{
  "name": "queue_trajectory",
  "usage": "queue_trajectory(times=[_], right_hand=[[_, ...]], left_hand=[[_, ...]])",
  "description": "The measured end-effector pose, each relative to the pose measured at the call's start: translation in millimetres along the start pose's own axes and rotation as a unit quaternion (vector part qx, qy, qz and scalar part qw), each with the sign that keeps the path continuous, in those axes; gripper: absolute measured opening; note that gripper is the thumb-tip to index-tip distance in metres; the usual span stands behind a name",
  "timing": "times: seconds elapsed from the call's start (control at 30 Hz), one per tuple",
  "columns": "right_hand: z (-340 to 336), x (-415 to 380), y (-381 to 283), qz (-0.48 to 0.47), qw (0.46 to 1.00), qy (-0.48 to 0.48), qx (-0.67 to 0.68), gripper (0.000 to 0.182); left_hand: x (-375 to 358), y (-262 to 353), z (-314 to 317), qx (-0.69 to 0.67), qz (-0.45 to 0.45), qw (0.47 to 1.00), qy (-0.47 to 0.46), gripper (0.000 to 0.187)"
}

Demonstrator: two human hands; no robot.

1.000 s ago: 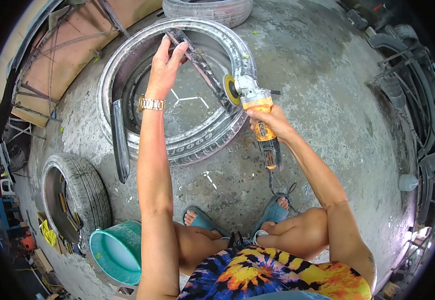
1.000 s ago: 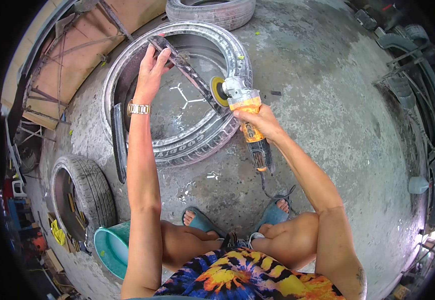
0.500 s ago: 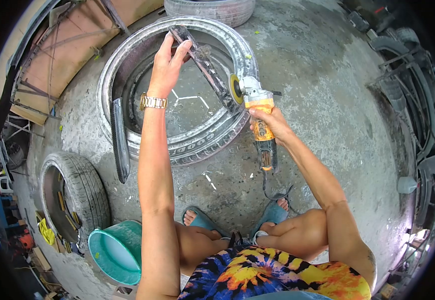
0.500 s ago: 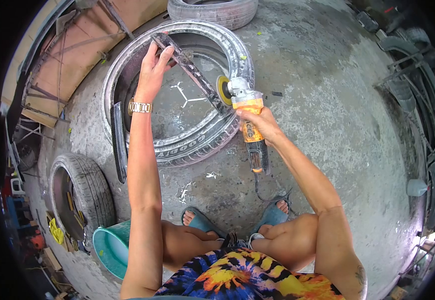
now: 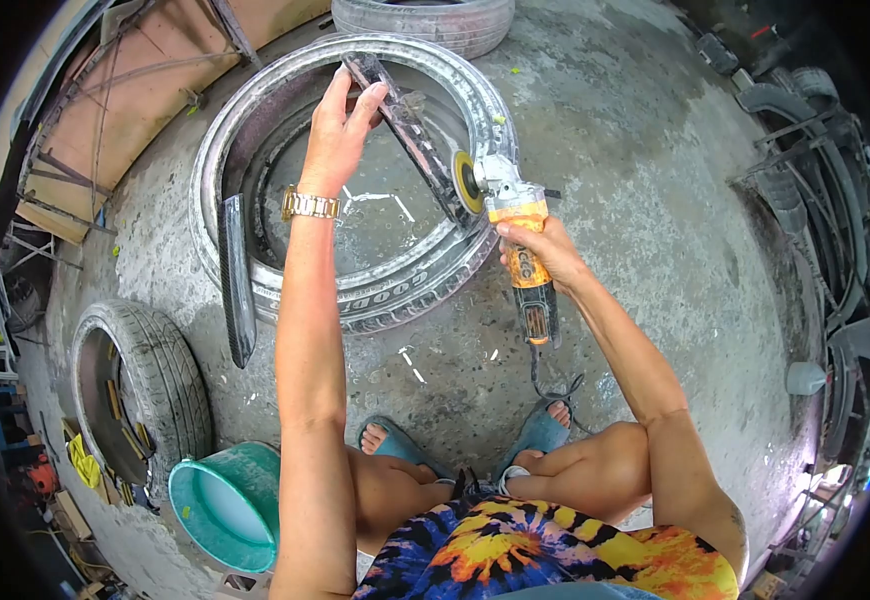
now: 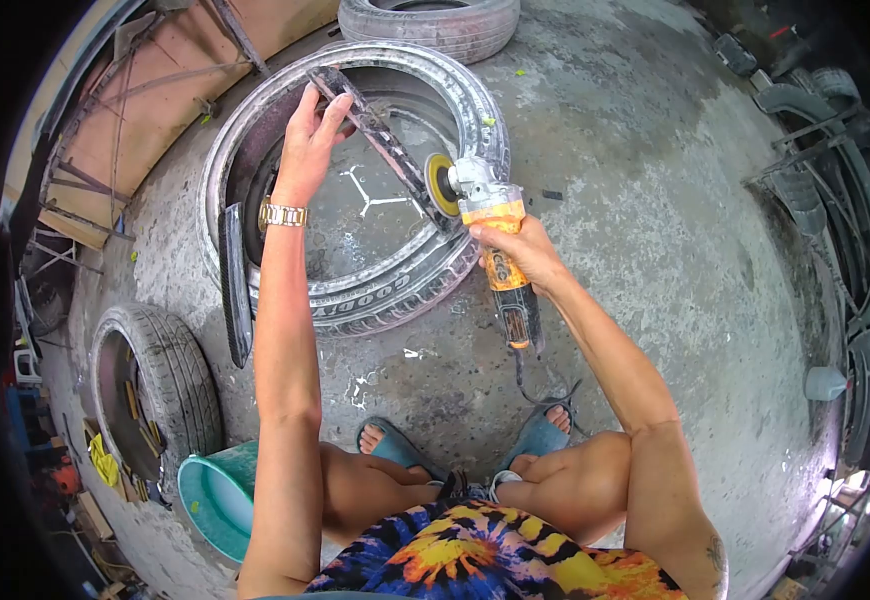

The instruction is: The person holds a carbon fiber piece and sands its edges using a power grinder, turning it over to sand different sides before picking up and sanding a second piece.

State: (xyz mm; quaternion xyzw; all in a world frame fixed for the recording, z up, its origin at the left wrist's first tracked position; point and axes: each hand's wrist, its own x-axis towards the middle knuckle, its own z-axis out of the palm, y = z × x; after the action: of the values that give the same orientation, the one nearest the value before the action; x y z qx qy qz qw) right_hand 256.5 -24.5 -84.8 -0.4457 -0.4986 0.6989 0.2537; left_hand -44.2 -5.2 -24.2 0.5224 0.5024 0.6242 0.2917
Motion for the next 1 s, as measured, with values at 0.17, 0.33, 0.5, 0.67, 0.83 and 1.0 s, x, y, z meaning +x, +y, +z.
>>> queue_trajectory(times=[0.17,0.33,0.5,0.67,0.83,1.0], right_hand=[[-0.4,0.9,-0.5,-0.002,1.000,-0.004,-0.012,0.042],[1.1,-1.5,-2.8,0.000,1.000,-0.002,-0.012,0.043],[6.4,-2.8,-6.5,-0.001,1.000,-0.009,0.000,0.045],[-3.2,-2.1,-3.0,0.012,0.999,-0.028,0.016,0.046],[-18.6,-3.6,2.6,0.073,0.996,-0.026,0.042,0.050],[-20.0,-4.6,4.2,0.091,0.994,-0.044,0.031,0.049]], left_hand=[[-0.3,0.6,-1.2,0.017,0.000,1.000,-0.010,0.039],[0.4,1.4,-0.4,0.042,0.006,0.999,-0.016,0.041],[-0.7,0.6,-0.2,0.003,0.000,1.000,0.001,0.040],[-0.2,-1.7,-10.0,0.034,-0.030,0.999,-0.004,0.037],[-1.5,-3.7,-10.8,0.008,-0.018,1.000,0.002,0.035],[0.5,0.5,1.5,0.011,0.002,1.000,-0.006,0.035]])
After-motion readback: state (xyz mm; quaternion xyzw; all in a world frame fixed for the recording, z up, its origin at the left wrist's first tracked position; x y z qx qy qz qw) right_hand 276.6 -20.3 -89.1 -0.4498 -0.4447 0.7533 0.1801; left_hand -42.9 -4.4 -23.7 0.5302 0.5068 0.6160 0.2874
